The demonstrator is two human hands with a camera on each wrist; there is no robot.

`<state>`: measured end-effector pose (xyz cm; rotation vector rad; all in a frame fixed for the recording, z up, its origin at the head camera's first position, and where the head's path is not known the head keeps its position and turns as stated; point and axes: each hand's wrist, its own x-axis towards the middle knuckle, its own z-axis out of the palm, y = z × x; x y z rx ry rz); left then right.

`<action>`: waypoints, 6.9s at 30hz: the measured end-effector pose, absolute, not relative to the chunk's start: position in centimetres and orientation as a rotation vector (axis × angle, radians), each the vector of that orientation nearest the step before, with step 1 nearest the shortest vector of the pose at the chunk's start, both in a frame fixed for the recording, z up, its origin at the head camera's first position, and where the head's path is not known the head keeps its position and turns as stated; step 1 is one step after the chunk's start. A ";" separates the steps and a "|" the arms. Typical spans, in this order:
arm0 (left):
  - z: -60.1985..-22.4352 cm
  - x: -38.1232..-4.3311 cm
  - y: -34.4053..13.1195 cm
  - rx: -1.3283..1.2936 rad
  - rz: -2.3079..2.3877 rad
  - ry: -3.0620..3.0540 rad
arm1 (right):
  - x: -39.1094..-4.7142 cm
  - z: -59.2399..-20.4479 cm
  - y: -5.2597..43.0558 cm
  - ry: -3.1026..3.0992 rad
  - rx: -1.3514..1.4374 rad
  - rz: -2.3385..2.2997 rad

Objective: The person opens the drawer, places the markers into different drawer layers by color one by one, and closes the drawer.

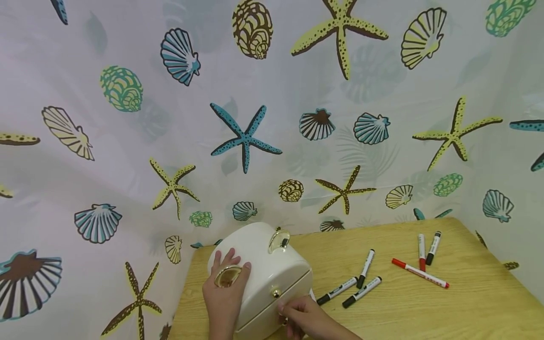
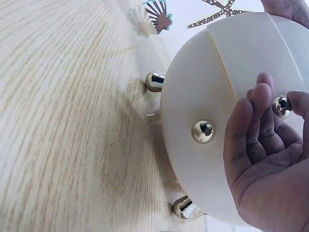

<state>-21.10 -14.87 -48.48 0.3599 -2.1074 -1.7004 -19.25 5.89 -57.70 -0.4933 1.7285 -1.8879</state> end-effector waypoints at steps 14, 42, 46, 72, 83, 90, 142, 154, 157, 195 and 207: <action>-48.3 -20.9 -15.1 0.407 -1.693 -2.186 | -18.3 -57.9 7.1 1.575 -0.418 -1.881; -48.4 -20.7 -15.1 0.393 -1.704 -2.166 | -16.2 -58.1 9.0 1.518 -0.417 -1.836; -48.4 -20.7 -15.0 0.394 -1.710 -2.162 | -15.9 -58.2 9.1 1.525 -0.421 -1.842; -48.5 -20.9 -14.8 0.372 -1.754 -2.091 | -18.4 -59.8 12.9 2.047 -0.717 -1.683; -48.4 -21.1 -15.0 0.395 -1.721 -2.127 | -19.0 -60.3 15.6 2.332 -0.641 -1.579; -48.3 -21.0 -14.8 0.354 -1.753 -2.082 | -19.7 -60.4 17.3 2.602 -0.679 -1.428; -48.4 -20.9 -15.1 0.392 -1.751 -2.121 | -21.6 -63.7 21.2 3.145 -0.882 -0.666; -48.7 -21.0 -15.1 0.376 -1.739 -2.095 | -21.3 -62.8 21.3 3.174 -0.940 -0.702; -48.7 -21.0 -15.1 0.380 -1.735 -2.106 | -21.1 -62.4 21.2 3.158 -0.912 -0.687; -48.5 -20.9 -15.2 0.358 -1.749 -2.117 | -20.3 -53.4 18.1 3.403 -1.062 -0.643; -48.4 -20.8 -15.0 0.326 -1.748 -2.074 | -19.7 -50.8 16.9 3.339 -1.151 -0.834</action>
